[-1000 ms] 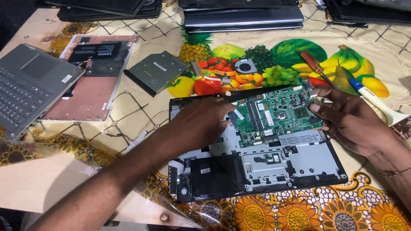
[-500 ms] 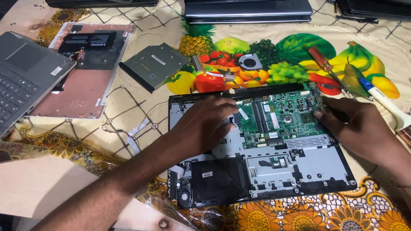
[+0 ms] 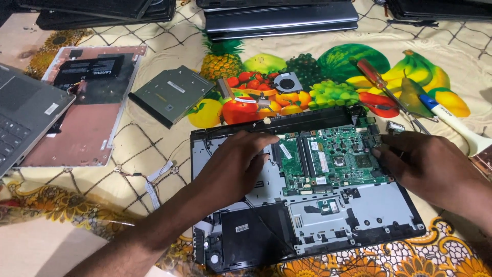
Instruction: The person holds a green laptop motherboard, aligns it over the open laptop chassis, and carefully lowers it into place. They then connect several internal ribbon cables to the board's connectors.
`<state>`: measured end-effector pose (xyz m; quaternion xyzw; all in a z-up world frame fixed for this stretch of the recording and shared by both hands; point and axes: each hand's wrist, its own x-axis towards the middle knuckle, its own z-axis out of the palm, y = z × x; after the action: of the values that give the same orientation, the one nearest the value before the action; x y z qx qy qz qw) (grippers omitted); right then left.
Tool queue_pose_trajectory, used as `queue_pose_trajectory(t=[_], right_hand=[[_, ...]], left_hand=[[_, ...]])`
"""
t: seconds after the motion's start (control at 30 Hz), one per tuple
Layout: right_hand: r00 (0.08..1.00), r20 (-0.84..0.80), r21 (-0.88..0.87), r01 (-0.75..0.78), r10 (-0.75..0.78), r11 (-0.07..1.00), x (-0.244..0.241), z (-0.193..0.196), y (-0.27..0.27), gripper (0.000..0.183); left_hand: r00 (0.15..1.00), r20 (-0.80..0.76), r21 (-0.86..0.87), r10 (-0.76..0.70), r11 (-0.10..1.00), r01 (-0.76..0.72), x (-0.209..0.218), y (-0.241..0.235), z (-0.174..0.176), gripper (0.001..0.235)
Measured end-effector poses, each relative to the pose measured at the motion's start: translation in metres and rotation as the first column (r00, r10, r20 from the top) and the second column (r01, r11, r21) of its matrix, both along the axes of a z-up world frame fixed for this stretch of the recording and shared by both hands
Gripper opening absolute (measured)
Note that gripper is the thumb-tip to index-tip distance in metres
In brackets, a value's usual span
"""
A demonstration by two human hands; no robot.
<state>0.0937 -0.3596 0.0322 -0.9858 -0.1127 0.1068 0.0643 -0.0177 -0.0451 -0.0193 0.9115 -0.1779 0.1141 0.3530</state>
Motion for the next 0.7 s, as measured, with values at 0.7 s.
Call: queue_pose_trajectory(t=[0.7], right_hand=[[0.98, 0.056, -0.047, -0.187, 0.19, 0.981, 0.0, 0.002, 0.0, 0.036]], left_hand=[[0.996, 0.076, 0.093, -0.035, 0.995, 0.028, 0.004, -0.001, 0.005, 0.043]])
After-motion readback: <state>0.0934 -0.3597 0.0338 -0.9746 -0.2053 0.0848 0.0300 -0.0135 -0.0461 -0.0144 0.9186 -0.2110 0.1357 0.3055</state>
